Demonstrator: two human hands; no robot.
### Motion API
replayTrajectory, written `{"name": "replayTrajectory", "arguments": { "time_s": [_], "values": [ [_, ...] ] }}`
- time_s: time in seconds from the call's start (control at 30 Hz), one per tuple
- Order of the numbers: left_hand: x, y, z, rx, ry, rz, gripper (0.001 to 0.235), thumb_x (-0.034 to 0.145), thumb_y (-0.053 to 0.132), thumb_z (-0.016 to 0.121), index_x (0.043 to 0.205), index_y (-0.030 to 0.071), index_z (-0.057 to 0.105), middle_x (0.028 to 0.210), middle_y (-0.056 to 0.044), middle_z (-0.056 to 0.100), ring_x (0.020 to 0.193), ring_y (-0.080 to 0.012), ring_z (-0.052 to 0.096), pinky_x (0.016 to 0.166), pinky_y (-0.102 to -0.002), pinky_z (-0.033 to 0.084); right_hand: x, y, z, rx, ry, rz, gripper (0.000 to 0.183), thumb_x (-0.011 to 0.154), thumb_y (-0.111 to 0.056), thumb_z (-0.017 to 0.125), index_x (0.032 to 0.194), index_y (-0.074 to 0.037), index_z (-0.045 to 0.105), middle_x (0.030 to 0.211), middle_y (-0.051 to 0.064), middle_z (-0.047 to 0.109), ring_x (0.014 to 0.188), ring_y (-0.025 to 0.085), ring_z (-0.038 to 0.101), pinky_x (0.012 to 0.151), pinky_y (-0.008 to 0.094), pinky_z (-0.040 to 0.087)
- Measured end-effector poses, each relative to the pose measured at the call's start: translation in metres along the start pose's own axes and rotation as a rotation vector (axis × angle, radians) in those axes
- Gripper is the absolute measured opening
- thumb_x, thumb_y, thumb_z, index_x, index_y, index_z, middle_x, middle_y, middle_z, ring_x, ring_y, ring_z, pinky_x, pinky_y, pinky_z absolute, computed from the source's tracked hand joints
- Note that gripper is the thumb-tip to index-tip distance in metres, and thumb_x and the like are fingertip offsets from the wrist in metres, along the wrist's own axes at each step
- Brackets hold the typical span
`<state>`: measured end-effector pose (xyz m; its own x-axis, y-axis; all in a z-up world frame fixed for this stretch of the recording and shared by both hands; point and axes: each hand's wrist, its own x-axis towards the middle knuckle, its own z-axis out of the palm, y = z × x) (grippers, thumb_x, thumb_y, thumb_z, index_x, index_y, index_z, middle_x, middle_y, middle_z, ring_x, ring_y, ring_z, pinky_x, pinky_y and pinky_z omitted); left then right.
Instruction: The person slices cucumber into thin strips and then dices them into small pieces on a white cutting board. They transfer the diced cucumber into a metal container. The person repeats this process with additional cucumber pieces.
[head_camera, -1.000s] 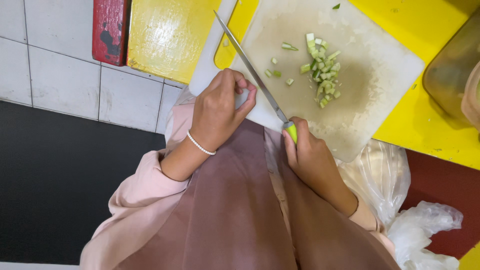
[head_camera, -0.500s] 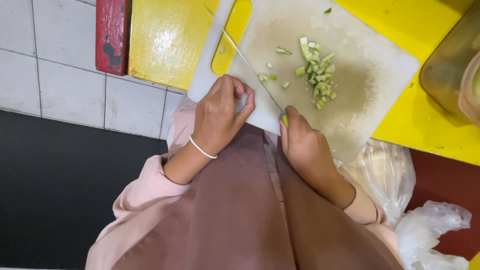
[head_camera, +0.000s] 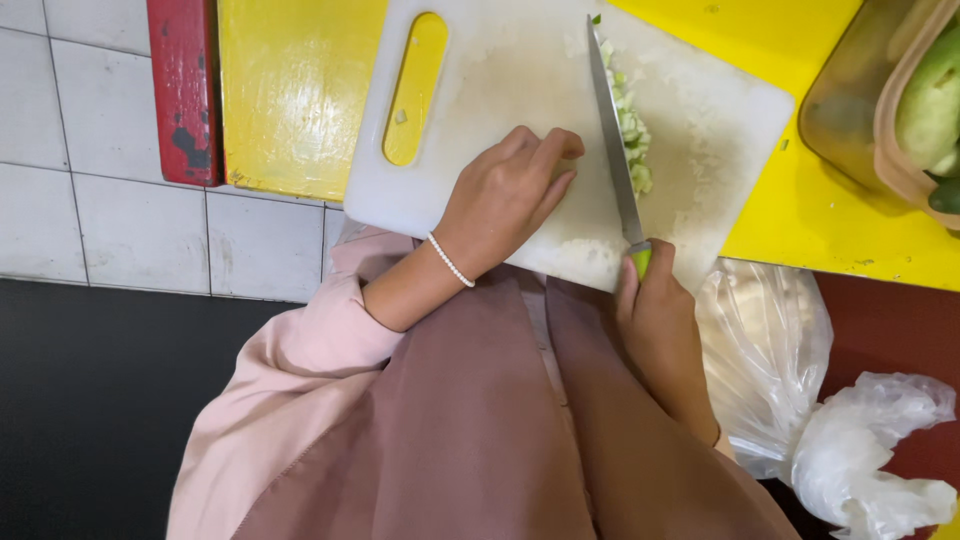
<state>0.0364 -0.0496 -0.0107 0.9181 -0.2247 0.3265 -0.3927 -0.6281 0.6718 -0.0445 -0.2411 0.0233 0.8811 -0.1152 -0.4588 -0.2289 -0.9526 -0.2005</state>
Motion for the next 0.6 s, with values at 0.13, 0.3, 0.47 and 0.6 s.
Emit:
{"name": "replayTrajectory", "arguments": {
  "time_s": [0.13, 0.3, 0.47, 0.6],
  "values": [
    [0.003, -0.010, -0.014, 0.014, -0.010, 0.032, 0.013, 0.090, 0.011, 0.059, 0.102, 0.011, 0.054, 0.071, -0.004, 0.061, 0.077, -0.0192, 0.060, 0.068, -0.028, 0.051, -0.010, -0.010, -0.012, 0.065, -0.006, 0.034, 0.025, 0.103, -0.030, 0.033, 0.117, -0.009, 0.035, 0.078, 0.024, 0.059, 0.074, 0.049, 0.062, 0.063, 0.055, 0.048],
    [0.004, -0.020, -0.034, 0.029, 0.059, -0.060, 0.015, 0.089, 0.002, 0.058, 0.102, 0.008, 0.055, 0.084, -0.007, 0.064, 0.076, -0.0236, 0.060, 0.070, -0.033, 0.051, -0.005, -0.022, -0.006, 0.122, -0.102, -0.027, 0.025, 0.099, -0.030, 0.039, 0.117, -0.013, 0.039, 0.077, 0.026, 0.062, 0.078, 0.045, 0.064, 0.067, 0.055, 0.051],
    [0.004, -0.022, -0.056, 0.029, 0.055, -0.092, 0.014, 0.089, -0.001, 0.058, 0.101, 0.005, 0.055, 0.089, -0.008, 0.066, 0.076, -0.0229, 0.061, 0.071, -0.033, 0.051, 0.001, -0.011, -0.015, 0.125, -0.073, -0.009, 0.024, 0.101, -0.026, 0.035, 0.117, -0.008, 0.039, 0.077, 0.029, 0.062, 0.076, 0.047, 0.064, 0.066, 0.056, 0.050],
    [0.005, -0.026, -0.066, 0.001, 0.046, -0.115, 0.017, 0.089, -0.004, 0.059, 0.104, 0.003, 0.056, 0.091, -0.010, 0.066, 0.076, -0.0236, 0.062, 0.069, -0.033, 0.052, -0.003, -0.003, -0.023, 0.100, -0.023, 0.028, 0.025, 0.102, -0.028, 0.034, 0.117, -0.008, 0.039, 0.074, 0.028, 0.061, 0.072, 0.047, 0.063, 0.064, 0.054, 0.050]
  ]
}}
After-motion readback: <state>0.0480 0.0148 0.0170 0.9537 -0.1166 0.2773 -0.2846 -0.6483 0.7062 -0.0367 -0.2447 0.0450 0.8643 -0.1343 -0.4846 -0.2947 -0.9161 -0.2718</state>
